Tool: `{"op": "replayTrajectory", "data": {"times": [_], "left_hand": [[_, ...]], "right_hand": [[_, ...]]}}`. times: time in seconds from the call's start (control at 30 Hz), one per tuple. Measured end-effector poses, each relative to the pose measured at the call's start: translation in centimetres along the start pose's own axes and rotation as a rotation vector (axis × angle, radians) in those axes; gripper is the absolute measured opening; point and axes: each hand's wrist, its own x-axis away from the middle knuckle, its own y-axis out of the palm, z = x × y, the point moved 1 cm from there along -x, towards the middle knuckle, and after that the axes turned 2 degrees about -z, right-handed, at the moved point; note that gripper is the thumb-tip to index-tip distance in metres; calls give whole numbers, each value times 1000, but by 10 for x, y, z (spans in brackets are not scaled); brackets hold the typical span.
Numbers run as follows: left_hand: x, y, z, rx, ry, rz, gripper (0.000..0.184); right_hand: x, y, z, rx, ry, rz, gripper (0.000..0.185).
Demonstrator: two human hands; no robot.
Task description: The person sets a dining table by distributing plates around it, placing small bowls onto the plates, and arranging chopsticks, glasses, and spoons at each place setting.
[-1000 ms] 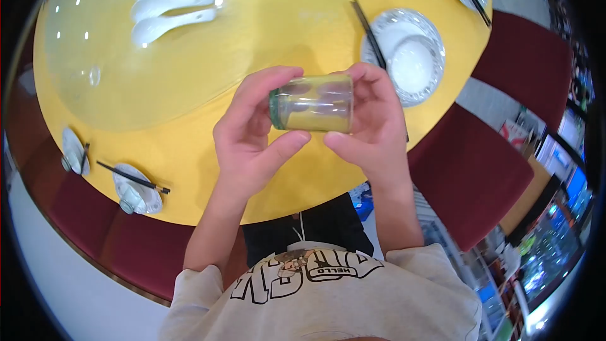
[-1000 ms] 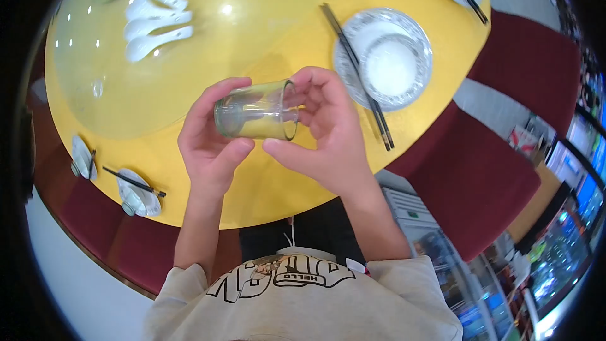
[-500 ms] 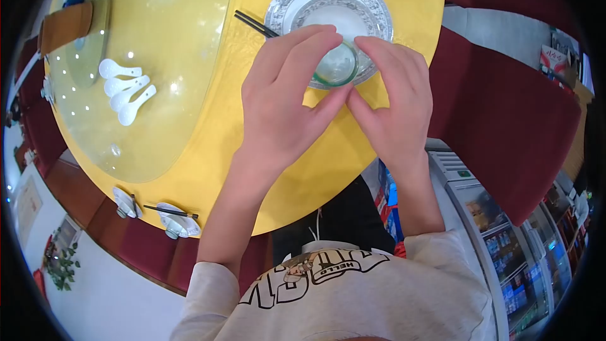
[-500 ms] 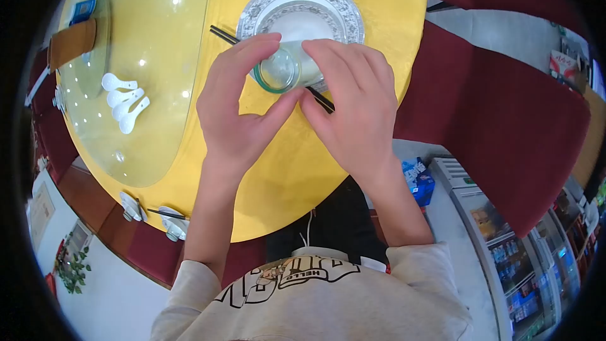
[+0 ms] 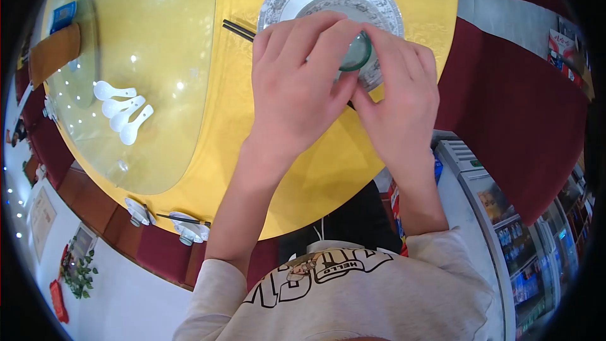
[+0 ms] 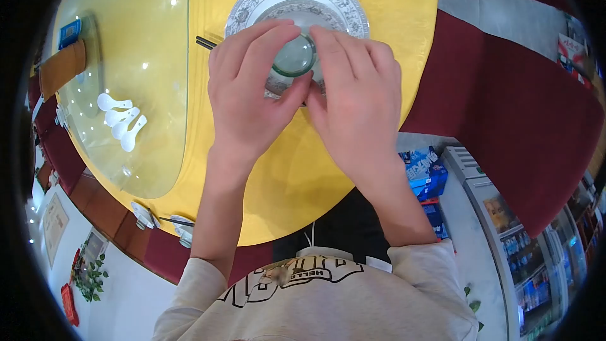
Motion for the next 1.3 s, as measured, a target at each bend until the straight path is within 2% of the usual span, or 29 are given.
{"op": "replayTrajectory", "data": {"times": [0.13,0.3,0.37,0.43,0.5,0.57,0.67,0.73,0.87,1.0,1.07,1.13,1.17,1.3], "left_hand": [[1,-2,-2,-10,41,-4,55],[10,-29,0,-71,45,71,53],[21,-50,-2,-58,42,134,37],[38,-75,-9,-75,12,189,36],[59,-106,-19,-101,-18,242,36],[85,-141,-30,-89,-117,260,50],[133,-185,-53,-174,-199,365,45],[168,-212,-67,-205,-251,429,42],[236,-256,-101,-342,-378,594,39],[291,-298,-137,-479,-489,765,44],[306,-313,-155,-486,-531,831,48],[313,-328,-168,-333,-718,759,53],[319,-332,-181,-407,-710,698,57],[317,-338,-201,-280,-759,751,55]], "right_hand": [[-2,-11,-8,52,-14,-63,64],[-5,-28,-41,183,-50,39,54],[-5,-27,-66,170,-36,88,45],[-5,-18,-86,119,-142,84,44],[-5,-2,-113,48,-265,79,40],[-4,16,-147,8,-328,29,40],[7,51,-198,-84,-405,-58,38],[16,78,-228,-144,-529,-124,36],[36,142,-286,-260,-574,-254,29],[54,214,-343,-366,-582,-345,32],[59,244,-373,-384,-524,-391,44],[63,269,-394,-335,-522,-386,50],[64,279,-401,-302,-507,-377,56],[68,308,-411,-198,-511,-403,60]]}}
